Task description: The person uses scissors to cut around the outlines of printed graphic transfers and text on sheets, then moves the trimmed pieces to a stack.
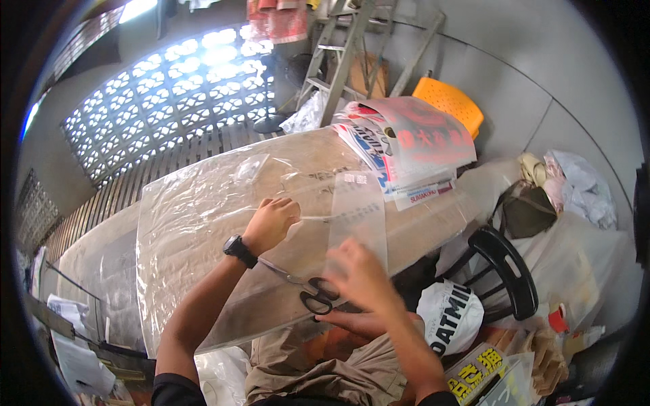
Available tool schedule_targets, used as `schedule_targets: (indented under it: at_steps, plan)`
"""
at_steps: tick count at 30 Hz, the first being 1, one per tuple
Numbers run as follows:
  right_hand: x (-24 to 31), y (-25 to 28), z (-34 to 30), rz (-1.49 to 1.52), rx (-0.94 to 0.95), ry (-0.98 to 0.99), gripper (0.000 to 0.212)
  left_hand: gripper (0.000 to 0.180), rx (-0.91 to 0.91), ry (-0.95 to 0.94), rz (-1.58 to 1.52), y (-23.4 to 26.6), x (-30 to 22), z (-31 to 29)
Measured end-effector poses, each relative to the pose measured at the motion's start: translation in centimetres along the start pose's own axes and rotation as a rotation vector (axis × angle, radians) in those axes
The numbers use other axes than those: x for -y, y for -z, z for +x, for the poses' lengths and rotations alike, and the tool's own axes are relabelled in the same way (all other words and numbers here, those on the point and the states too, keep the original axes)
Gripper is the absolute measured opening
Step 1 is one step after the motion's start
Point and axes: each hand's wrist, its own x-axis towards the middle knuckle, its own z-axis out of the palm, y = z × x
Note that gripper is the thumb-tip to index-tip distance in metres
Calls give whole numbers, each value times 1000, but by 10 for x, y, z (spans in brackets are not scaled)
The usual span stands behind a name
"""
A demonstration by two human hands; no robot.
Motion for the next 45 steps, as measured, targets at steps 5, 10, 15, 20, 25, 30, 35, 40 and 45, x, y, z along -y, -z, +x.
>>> schedule_targets:
  at_steps: [5, 10, 15, 20, 25, 30, 35, 40, 45]
  plan:
    - [36, -3, -29, -148, 241, 13, 38, 7, -401, 433, -264, 105, -43, -97]
    - [63, -3, -29, -53, 232, 12, 39, 7, -965, 915, 114, 178, -71, -355]
    - [57, 0, -28, 139, 284, -125, 30, 17, -399, 1662, 259, 32, -94, -619]
    - [66, 1, -13, 150, 382, -267, 38, 36, -139, 1908, 402, -91, -105, -674]
    - [101, -10, -15, -196, 313, -193, 48, 23, -914, 1112, 434, 57, -71, -475]
    - [94, -23, -20, -32, 410, 2, 44, 18, -852, 437, 349, 184, -117, -228]
    - [92, -28, -47, -41, 248, 206, 46, 35, -372, -24, -253, 109, -80, -34]
    - [109, -39, -59, -297, 50, 133, 45, 44, 268, -527, 202, -64, -36, 53]
    - [106, 2, -106, 57, 318, 35, 37, 52, 390, -165, 244, -38, -91, 6]
